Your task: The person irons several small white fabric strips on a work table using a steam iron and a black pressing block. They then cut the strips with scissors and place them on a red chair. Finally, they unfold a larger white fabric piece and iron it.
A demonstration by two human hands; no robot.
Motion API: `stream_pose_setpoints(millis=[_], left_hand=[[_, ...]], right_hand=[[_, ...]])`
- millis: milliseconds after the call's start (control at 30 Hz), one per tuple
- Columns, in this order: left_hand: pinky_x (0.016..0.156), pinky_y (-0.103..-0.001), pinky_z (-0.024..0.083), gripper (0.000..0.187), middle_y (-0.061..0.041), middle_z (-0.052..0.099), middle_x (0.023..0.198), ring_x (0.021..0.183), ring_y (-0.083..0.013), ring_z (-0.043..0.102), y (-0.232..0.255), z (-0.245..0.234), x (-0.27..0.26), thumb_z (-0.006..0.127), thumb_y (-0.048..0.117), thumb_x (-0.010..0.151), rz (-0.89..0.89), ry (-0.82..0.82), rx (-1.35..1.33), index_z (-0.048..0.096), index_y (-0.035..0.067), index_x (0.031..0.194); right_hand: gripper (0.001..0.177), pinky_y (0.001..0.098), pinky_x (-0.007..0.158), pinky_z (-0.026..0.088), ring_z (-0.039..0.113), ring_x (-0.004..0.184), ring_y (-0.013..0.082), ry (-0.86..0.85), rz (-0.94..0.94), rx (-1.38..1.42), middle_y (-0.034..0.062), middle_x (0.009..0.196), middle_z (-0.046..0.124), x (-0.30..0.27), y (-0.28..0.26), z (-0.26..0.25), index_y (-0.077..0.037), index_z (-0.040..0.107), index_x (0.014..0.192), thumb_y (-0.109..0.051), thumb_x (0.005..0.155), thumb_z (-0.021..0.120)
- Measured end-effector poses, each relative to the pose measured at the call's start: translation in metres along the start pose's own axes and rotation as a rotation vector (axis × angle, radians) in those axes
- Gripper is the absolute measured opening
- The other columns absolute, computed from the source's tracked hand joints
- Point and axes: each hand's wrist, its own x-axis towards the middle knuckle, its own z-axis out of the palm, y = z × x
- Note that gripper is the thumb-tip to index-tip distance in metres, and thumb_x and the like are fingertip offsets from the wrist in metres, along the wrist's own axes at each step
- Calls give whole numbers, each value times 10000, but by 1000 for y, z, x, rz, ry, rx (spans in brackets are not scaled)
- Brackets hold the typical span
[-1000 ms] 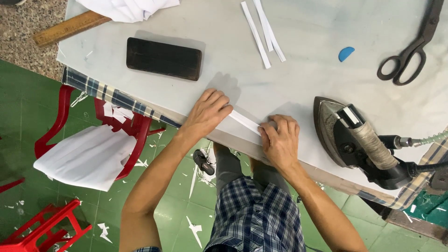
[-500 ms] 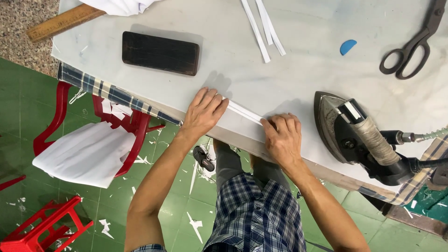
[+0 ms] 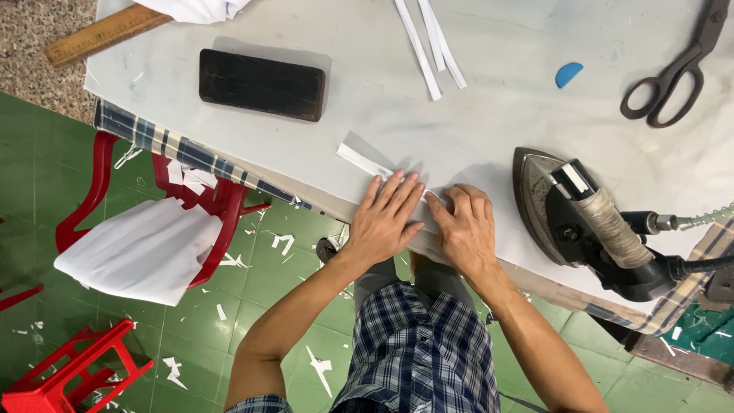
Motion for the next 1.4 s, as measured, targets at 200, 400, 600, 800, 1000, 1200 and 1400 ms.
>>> stream_pose_setpoints(millis=[200,400,600,800,1000,1200,1400], left_hand=[[1242,-537,195,655,-151,455,1575,1480,-334,390,0,3,-2,397,561,1040,-19,-15,-29,499,110,1504],[1258,-522,191,751,-125,321,1646,1539,-325,270,-3,-8,-3,238,668,1041,6,-284,86,375,171,1588],[1270,-518,162,794,-136,233,1674,1561,-328,199,5,-7,-4,219,694,1030,-41,-352,106,297,162,1615],[1266,-520,184,793,-144,258,1666,1554,-340,229,6,-3,-3,246,696,1033,-44,-324,122,299,156,1611],[1254,-522,199,781,-133,287,1660,1548,-333,237,6,2,-8,260,692,1031,-46,-314,146,321,168,1607],[1265,-524,185,653,-118,243,1680,1565,-326,220,5,3,-8,366,494,1055,-61,-343,140,267,183,1620],[1229,-587,159,607,-160,399,1618,1503,-362,354,3,13,-7,463,301,942,-56,-2,-20,476,178,1536]], right_hand=[[284,451,943,493,577,1145,361,-25,33,-219,179,1226,598,-2,39,-96,-118,694,1266,-263,1075,540],[545,487,682,632,718,983,342,-640,380,-406,128,1056,714,26,89,-177,-67,543,1393,-496,1059,579],[633,571,733,512,676,866,552,-771,719,20,308,957,733,45,101,-173,-125,482,1511,-443,979,610],[658,439,430,636,706,485,298,-699,541,-145,190,921,760,35,64,-166,26,481,1478,-462,1038,517],[625,369,325,644,709,455,249,-789,527,-131,190,917,752,24,27,-158,56,460,1400,-462,1051,434],[635,508,504,643,740,594,339,-757,618,-85,193,928,739,21,-15,-155,-5,441,1375,-531,1019,427],[659,473,733,623,777,830,334,-685,761,-153,120,950,723,16,-54,-140,-98,530,1365,-642,998,477]])
